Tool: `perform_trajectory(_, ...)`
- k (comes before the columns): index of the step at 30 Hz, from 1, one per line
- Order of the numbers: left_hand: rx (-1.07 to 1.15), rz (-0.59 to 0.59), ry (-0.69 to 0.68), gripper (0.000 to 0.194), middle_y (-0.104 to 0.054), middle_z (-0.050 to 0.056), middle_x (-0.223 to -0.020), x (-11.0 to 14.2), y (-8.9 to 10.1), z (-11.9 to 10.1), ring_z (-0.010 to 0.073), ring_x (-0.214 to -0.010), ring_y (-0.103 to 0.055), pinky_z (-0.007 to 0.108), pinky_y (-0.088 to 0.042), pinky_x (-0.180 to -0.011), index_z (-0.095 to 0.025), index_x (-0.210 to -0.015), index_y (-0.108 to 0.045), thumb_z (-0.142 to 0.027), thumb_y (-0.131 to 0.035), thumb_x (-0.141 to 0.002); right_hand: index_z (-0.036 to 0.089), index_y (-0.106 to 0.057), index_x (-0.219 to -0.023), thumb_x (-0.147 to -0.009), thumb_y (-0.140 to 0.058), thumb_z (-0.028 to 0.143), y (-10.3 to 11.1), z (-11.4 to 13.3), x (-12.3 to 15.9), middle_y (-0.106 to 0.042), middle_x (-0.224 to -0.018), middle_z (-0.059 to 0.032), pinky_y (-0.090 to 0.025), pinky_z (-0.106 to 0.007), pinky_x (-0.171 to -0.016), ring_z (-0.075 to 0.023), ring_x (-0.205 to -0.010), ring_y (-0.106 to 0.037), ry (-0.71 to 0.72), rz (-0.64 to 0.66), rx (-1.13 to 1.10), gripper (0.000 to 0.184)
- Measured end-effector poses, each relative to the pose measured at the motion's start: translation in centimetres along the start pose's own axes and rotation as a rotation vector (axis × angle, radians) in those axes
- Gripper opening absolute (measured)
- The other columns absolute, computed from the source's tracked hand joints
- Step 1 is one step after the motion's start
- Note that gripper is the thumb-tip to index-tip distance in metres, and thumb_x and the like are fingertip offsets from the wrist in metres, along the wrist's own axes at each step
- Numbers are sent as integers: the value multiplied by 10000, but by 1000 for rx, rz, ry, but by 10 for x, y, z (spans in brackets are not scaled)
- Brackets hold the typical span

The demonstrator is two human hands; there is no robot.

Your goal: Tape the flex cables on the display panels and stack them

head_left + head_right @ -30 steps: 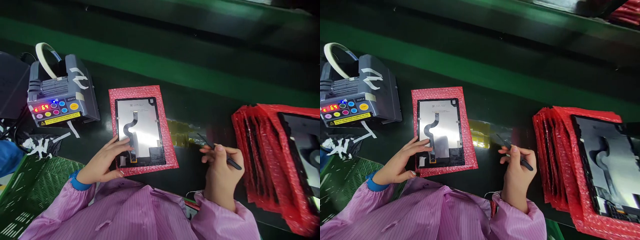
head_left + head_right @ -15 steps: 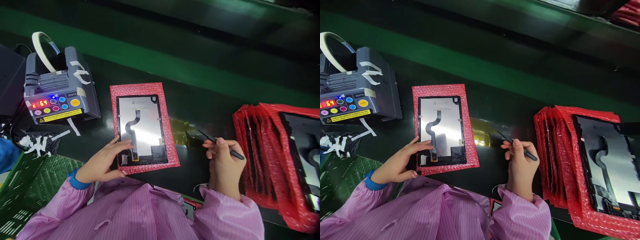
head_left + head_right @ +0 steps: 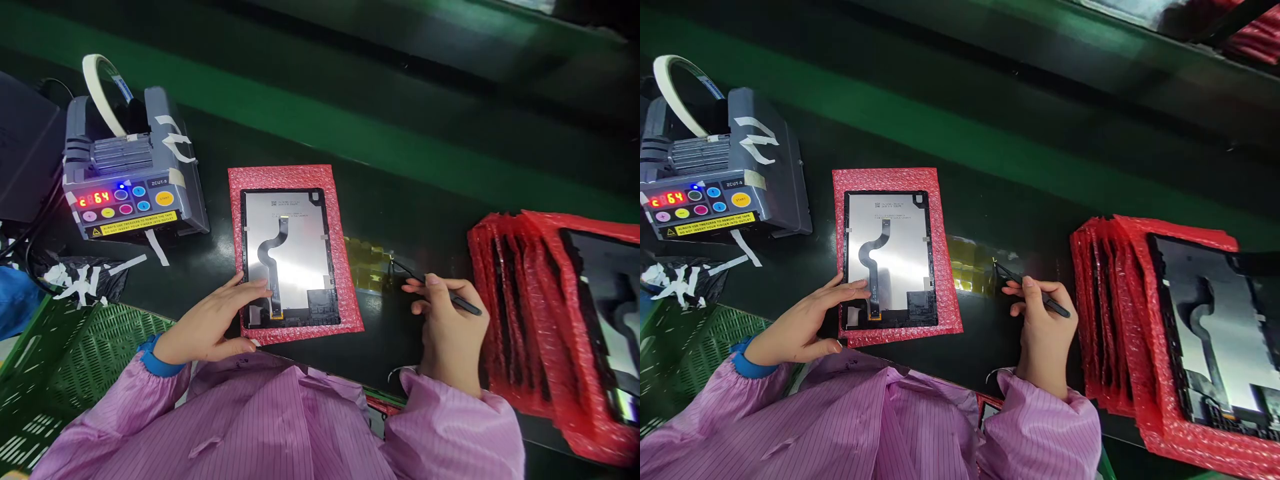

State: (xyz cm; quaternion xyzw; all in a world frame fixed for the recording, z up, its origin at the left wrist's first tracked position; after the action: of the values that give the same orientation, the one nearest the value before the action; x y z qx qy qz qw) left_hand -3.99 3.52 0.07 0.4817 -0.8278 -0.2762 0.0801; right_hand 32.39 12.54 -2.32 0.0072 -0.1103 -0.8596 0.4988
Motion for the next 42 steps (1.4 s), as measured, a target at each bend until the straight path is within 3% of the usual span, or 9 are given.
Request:
perform_trajectory(8, 27, -14, 6, 722, -560, 177, -1536, 0, 2, 1, 355, -1462, -511, 685, -277, -1263, -236, -1567, -357, -589, -591, -982, 205, -570, -646, -571, -927, 473, 0, 7, 0, -687, -613, -39, -356, -201, -380, -172, -533, -665, 70, -36, -45, 453)
perform_trajectory(12, 33, -12, 11, 726, -544, 190, -1549, -1, 2, 0, 353, -1474, -497, 676, -279, -1265, -221, -1566, -360, -603, -574, -987, 208, -553, -641, -587, -927, 472, -8, 16, 27, -677, -580, -12, -336, -188, -354, -128, -445, -593, 46, 3, -145, 461)
perform_trajectory(18, -9, -1, -4, 732, -543, 184, -1555, 2, -2, -5, 359, -1512, -440, 658, -282, -1270, -211, -1553, -403, -626, -578, -976, 214, -542, -670, -834, -816, 437, -48, 10, 112, -692, -597, 8, -409, -194, -371, -99, -391, -535, -24, 340, -137, 389)
perform_trajectory(22, -35, 0, -8, 734, -575, 173, -1530, 7, -4, -8, 344, -1504, -455, 628, -285, -1279, -209, -1570, -386, -621, -559, -988, 216, -590, -704, -898, -768, 418, -69, 4, 142, -725, -658, -8, -471, -214, -399, -125, -452, -611, 4, 493, -102, 332)
perform_trajectory(31, -250, 34, -94, 662, -634, 107, -1483, 3, -15, -11, 317, -1559, -362, 612, -189, -1314, -222, -1593, -341, -527, -529, -1037, 214, -610, -728, -921, -759, 375, -78, 7, 144, -739, -692, -11, -490, -219, -427, -123, -470, -633, 27, 561, -96, 292)
perform_trajectory(42, -293, 35, -102, 609, -625, 98, -1496, 2, -16, -11, 311, -1563, -357, 620, -198, -1312, -230, -1547, -422, -526, -548, -1029, 217, -590, -722, -939, -739, 353, -84, 15, 146, -743, -682, 1, -514, -214, -442, -116, -461, -642, 78, 594, -55, 296)
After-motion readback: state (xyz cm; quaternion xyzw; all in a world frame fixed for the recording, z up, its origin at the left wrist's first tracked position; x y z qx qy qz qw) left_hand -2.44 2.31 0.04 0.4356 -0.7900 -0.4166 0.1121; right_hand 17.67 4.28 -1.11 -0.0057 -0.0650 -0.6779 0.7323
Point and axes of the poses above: each hand's wrist, its own x-axis away from the middle knuckle, its own y-axis out of the back of the hand, z = x × y, the point moved 8 cm from there along -x, towards the middle knuckle
